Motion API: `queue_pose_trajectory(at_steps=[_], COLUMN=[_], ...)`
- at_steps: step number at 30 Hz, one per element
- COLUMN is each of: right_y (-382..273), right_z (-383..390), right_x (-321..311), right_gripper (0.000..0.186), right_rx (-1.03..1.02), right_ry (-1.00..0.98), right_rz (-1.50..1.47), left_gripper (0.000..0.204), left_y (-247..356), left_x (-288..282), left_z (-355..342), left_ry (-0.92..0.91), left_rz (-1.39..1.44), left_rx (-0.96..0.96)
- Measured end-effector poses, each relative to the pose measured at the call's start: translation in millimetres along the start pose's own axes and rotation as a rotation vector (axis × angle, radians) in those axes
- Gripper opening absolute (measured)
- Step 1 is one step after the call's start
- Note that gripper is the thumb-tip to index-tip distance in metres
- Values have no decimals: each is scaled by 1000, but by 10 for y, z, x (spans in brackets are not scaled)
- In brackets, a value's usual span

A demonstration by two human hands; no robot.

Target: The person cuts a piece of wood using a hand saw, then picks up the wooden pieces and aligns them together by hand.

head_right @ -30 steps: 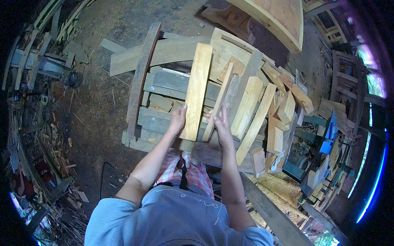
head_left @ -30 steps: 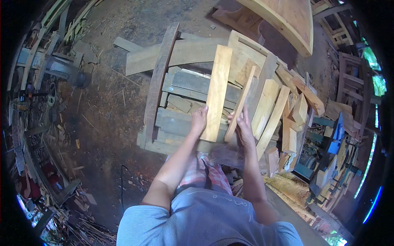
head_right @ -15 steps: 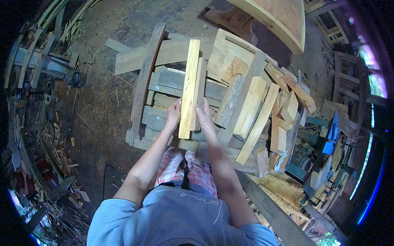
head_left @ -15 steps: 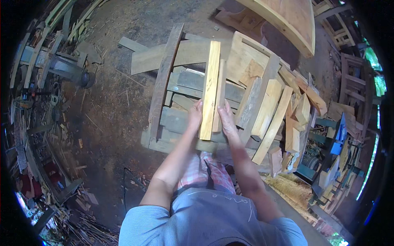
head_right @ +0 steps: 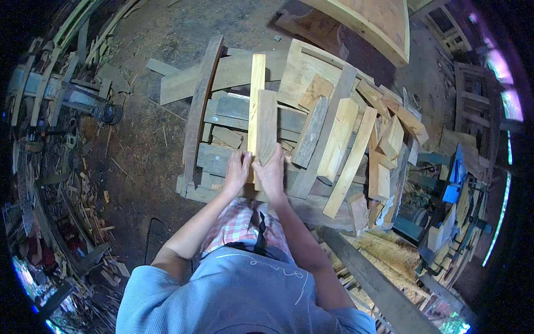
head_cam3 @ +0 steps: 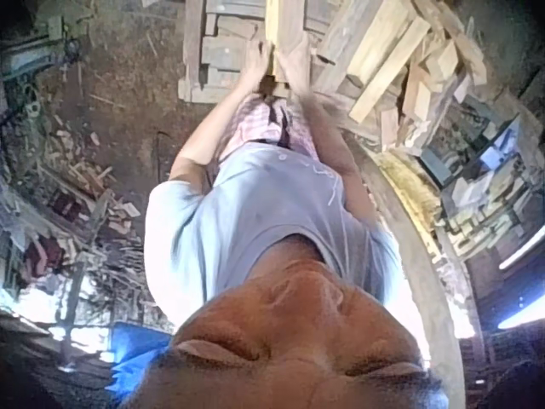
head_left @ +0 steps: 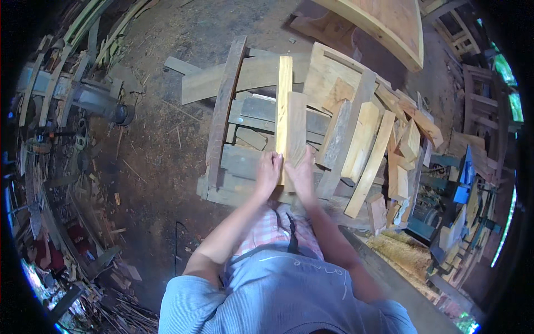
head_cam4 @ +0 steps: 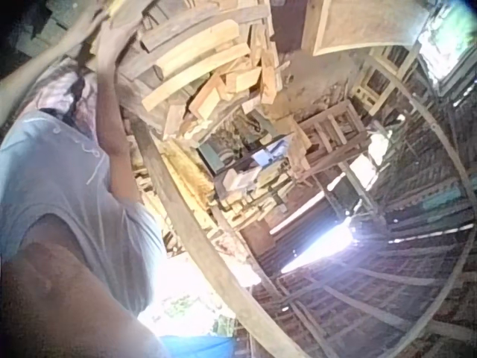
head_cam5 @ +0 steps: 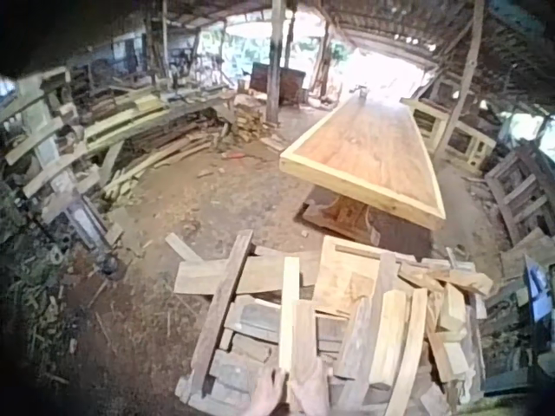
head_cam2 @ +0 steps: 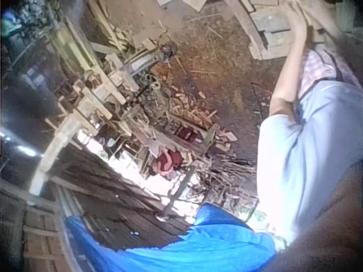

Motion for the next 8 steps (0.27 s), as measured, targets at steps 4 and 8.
queue_pose_trajectory(at_steps=[4, 8], right_y=[-125, -206], right_z=[29, 110], right_x=[131, 168], right_gripper=[75, 79], right_rx=[4, 49], right_ry=[-75, -106], right_rz=[93, 118], left_gripper=[26, 29], left_y=[-90, -179], left_x=[48, 8], left_z=[69, 217], left_ry=[38, -32], left_rz=[40, 12], left_rx=[-64, -150])
Point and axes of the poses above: each hand's wrist, its own z-axis away from the middle knuckle, its own x-axis out of the palm, y = z × x, the point moved 3 cm from there along -z, towards the middle knuckle, and after that the axes turned 13 degrees about -y, right-handed, at the moved point
